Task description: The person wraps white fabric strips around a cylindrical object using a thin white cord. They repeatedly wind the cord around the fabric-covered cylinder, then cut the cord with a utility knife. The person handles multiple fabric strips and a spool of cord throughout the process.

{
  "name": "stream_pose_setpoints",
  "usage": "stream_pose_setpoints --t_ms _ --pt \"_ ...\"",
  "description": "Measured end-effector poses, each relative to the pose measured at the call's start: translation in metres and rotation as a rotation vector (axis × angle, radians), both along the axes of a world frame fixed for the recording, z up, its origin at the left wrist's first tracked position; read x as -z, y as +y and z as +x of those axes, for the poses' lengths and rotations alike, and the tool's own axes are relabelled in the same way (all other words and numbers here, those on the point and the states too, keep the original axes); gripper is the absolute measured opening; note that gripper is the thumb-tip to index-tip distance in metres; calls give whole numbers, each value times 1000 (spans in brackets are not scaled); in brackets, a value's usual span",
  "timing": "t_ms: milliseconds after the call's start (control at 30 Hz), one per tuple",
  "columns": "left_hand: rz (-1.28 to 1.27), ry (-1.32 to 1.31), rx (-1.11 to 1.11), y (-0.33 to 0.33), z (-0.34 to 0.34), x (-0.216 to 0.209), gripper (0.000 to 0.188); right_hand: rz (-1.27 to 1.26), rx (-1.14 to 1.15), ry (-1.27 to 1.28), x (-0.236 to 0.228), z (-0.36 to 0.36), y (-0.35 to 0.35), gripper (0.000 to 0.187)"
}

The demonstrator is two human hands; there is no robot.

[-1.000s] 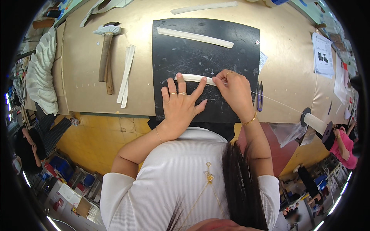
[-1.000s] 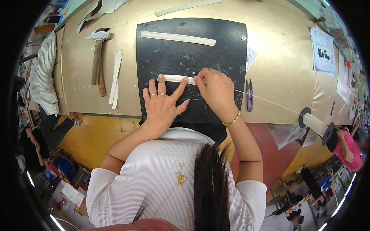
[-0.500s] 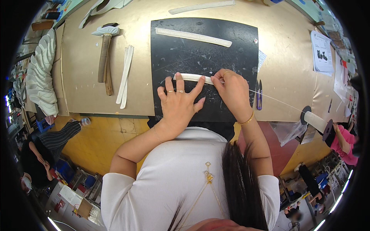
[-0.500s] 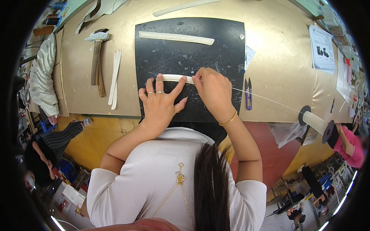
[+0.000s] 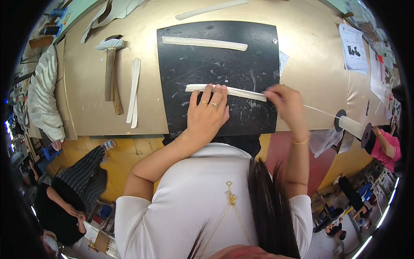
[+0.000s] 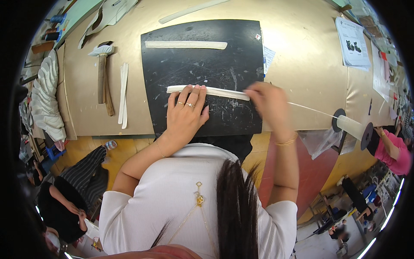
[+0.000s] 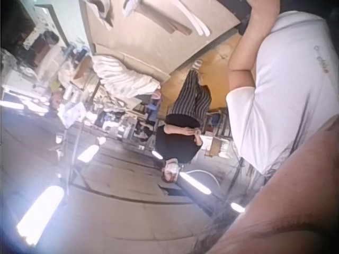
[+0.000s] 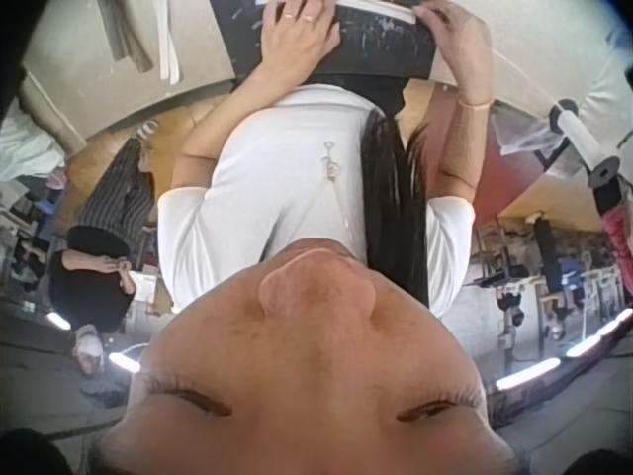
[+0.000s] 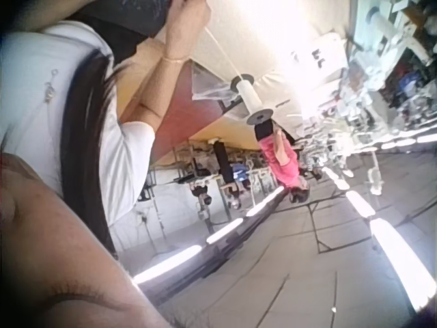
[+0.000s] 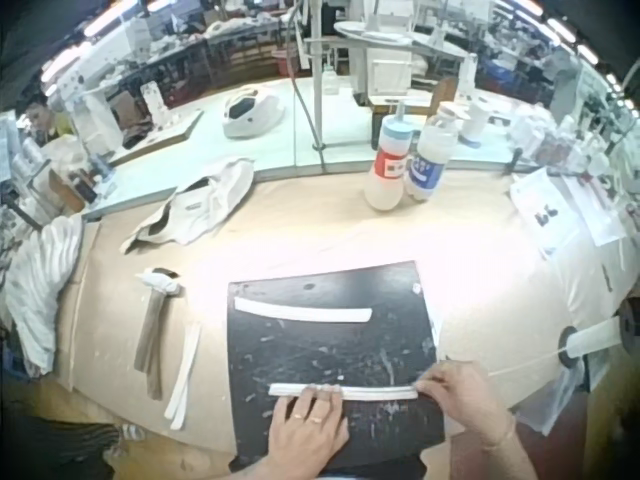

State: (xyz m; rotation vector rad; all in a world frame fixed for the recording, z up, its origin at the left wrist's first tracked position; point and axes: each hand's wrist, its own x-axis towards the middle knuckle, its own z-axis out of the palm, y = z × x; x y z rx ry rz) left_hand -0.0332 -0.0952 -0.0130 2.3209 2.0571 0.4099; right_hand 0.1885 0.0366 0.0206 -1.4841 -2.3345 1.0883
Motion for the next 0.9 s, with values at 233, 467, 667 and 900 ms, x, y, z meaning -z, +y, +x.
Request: stream_pose_setpoints --t_ms 233,467,667,900 --pt "0 -15 2 0 1 2 55 -80 297 -256 -25 226 17 22" --pt "10 0 9 -1 1 4 56 -8 308 -163 -46 170 -6 14" --pt "14 15 12 -1 0 7 58 -142 -271 308 -87 16 -38 9" --pt "18 18 20 -4 -1 7 58 -302 -70 130 -130 106 -43 12"
